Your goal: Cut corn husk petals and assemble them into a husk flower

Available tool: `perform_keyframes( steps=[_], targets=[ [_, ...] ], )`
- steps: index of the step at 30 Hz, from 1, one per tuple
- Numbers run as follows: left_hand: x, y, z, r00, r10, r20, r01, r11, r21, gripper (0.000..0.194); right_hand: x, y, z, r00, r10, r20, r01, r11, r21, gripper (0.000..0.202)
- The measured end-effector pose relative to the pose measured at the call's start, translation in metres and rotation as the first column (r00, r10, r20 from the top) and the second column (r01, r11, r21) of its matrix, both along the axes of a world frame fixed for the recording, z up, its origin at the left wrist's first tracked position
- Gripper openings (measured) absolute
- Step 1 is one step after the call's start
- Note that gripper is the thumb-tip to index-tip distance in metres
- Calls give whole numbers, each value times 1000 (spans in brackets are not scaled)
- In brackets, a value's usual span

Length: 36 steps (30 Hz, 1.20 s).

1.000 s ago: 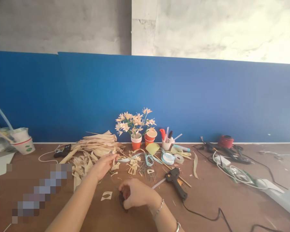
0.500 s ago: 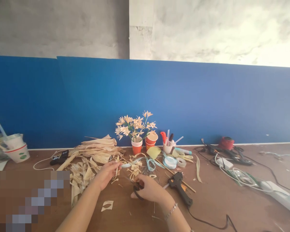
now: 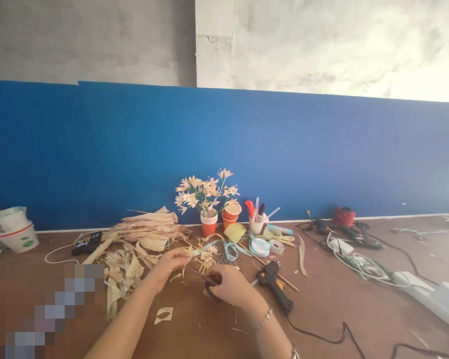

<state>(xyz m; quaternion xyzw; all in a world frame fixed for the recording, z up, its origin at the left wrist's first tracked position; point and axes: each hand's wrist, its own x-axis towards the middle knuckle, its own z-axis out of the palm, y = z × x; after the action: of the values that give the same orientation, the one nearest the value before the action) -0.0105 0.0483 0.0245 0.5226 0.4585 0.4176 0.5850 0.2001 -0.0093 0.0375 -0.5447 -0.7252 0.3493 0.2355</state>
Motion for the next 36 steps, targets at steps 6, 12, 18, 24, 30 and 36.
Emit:
perform_keyframes(
  steps=[6, 12, 18, 24, 30, 36],
  targets=[
    [2, -2, -1, 992, -56, -112, 58, 998, 14, 29, -5, -2, 3, 997, -28, 71, 24, 998, 64, 20],
    [3, -1, -7, 988, -66, -137, 63, 998, -28, 34, -7, -3, 0, 996, -35, 79, 29, 997, 68, 20],
    [4, 0, -7, 990, -83, -110, 80, 996, -33, 33, -6, -2, -3, 993, -31, 110, 22, 996, 82, 16],
    [6, 2, -6, 988, 57, -142, -54, 998, 22, 31, -8, -3, 1, 982, -18, 189, 6, 998, 60, 19],
    [14, 10, -7, 861, 215, -461, -123, 967, 222, 24, -19, -16, 9, 954, 32, 298, -45, 998, 36, 26],
    [27, 27, -2, 768, 225, -600, -71, 960, 270, 15, -32, -28, 17, 911, 101, 400, -121, 992, 25, 24]
  ],
)
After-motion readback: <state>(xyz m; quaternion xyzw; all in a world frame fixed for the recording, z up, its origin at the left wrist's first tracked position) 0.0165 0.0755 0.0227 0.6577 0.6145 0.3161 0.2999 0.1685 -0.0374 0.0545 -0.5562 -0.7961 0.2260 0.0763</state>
